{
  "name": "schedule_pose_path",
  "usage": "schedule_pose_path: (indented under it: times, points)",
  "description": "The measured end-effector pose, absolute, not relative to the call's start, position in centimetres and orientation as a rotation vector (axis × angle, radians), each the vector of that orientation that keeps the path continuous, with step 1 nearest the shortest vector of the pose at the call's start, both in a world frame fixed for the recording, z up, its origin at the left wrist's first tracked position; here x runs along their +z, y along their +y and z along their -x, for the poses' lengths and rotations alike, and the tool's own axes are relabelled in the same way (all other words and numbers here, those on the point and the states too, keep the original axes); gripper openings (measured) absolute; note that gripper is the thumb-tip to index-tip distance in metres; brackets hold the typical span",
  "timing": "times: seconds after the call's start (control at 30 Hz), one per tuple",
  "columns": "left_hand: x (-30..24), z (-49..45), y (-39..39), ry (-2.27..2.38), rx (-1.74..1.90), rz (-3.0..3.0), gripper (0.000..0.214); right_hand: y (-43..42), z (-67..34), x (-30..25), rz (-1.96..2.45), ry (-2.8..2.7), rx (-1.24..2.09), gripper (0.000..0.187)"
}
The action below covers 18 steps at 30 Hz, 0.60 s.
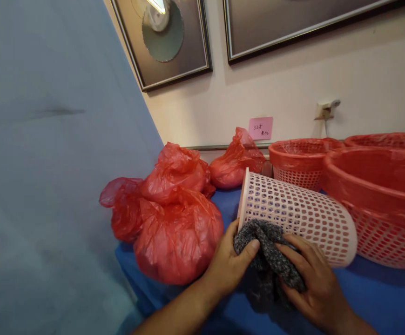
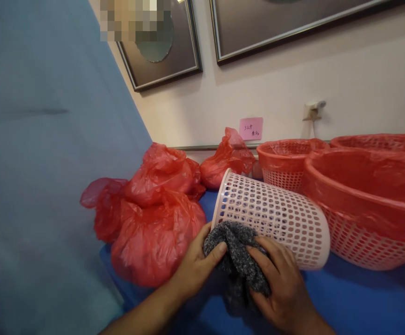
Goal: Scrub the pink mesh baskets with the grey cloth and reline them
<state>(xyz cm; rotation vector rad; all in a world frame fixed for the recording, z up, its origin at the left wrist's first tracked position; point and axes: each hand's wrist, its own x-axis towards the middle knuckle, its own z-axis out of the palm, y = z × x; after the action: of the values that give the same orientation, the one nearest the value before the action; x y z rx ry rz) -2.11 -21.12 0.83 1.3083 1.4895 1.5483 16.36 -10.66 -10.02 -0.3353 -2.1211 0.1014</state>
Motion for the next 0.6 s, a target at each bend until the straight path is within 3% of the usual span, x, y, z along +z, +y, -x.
schedule_pose_path:
  times: [0.33, 0.6]
  points:
    - [-1.8, 3.9, -15.0, 1.579, 1.74, -1.106, 0.053, -10.6, -15.0, -11.9, 0.261, -2.061, 0.328, 0.053]
    - [-5.8, 3.7, -14.3, 1.656, 1.814, -1.167, 0.05, -7.1, -16.3, -7.7, 0.62, -1.423, 0.365, 0.051]
